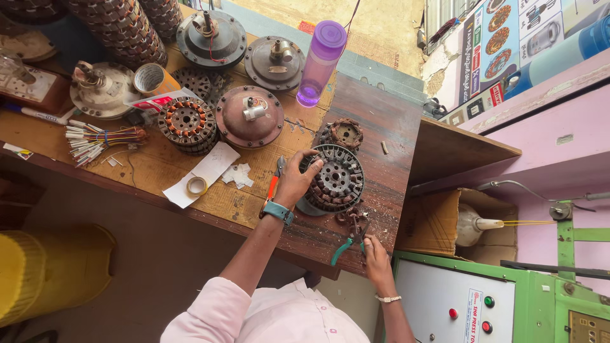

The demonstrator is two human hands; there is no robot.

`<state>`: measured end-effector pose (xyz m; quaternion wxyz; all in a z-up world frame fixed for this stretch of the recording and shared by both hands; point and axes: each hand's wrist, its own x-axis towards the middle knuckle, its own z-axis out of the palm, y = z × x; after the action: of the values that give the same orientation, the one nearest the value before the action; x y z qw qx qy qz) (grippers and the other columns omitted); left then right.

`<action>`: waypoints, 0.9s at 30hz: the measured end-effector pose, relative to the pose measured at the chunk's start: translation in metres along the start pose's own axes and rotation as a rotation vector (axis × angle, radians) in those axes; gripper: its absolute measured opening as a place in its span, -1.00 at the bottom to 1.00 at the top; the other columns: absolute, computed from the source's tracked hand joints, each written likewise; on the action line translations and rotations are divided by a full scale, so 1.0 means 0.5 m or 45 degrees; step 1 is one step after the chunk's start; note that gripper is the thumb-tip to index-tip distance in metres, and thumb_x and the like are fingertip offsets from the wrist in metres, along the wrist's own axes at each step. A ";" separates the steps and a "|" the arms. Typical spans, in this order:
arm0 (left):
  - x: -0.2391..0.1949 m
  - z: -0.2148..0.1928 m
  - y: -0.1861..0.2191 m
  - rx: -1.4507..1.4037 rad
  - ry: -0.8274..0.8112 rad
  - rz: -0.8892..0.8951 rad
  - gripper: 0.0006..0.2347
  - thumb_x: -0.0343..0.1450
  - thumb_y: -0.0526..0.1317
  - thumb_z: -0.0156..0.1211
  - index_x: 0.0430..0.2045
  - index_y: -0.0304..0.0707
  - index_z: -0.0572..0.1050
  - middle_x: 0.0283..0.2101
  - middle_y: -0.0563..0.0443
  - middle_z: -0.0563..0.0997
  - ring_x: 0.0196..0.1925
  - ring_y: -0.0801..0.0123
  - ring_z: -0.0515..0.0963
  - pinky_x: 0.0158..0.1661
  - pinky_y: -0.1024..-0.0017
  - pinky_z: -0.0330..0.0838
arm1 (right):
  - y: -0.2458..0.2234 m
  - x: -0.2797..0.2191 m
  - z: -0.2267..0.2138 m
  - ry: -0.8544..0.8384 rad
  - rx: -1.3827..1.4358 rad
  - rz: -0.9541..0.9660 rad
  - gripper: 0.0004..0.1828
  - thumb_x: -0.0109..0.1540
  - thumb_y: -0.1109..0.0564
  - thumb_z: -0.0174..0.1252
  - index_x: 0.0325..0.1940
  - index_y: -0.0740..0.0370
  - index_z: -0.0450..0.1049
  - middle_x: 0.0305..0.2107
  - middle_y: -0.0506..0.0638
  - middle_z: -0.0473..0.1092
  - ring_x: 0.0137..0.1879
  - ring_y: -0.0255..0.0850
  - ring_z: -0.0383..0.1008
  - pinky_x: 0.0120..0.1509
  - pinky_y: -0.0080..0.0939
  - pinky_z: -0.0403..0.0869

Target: The person uses pliers and wire cutters to remove copper windings from a motor stator on a workbench. They repeatedly pull and cut the wires, rotating the stator to access different sections, and place removed pieces on the table.

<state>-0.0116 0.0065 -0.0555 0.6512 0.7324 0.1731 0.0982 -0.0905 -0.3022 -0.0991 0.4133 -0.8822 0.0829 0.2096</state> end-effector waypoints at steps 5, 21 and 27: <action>0.016 -0.002 0.029 0.220 0.106 0.043 -0.68 0.41 0.00 0.26 -0.01 -0.06 0.56 0.03 -0.20 0.49 0.15 -0.02 0.44 0.18 0.17 0.29 | -0.094 -0.068 -0.037 -0.076 0.237 0.079 -0.60 0.37 -0.05 0.02 0.16 0.23 0.49 -0.59 -0.12 0.22 -0.50 -0.37 0.19 -0.44 -0.28 0.22; 0.024 0.035 0.116 0.628 0.013 0.074 -0.56 0.17 0.12 0.49 -0.15 0.02 0.61 0.04 0.03 0.52 0.12 0.11 0.52 0.04 0.13 0.41 | -0.327 -0.127 -0.107 0.012 -0.347 -0.469 -0.53 0.31 -0.04 0.11 0.29 0.10 0.45 -0.32 0.23 0.55 -0.20 0.05 0.58 -0.12 0.00 0.50; 0.043 0.028 0.126 0.630 -0.118 0.102 -0.52 0.13 0.12 0.51 -0.07 0.18 0.61 0.13 0.03 0.47 0.19 0.09 0.47 0.08 0.12 0.43 | -0.374 -0.104 -0.131 -0.133 -0.639 -0.152 -0.56 0.34 -0.07 0.00 0.30 -0.09 0.45 -0.52 0.22 0.55 -0.40 0.06 0.58 -0.18 0.02 0.50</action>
<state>0.0214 -0.0037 0.0033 0.4547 0.8795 0.1327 0.0450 -0.0577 -0.2328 0.0910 0.1969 -0.9484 -0.0452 0.2443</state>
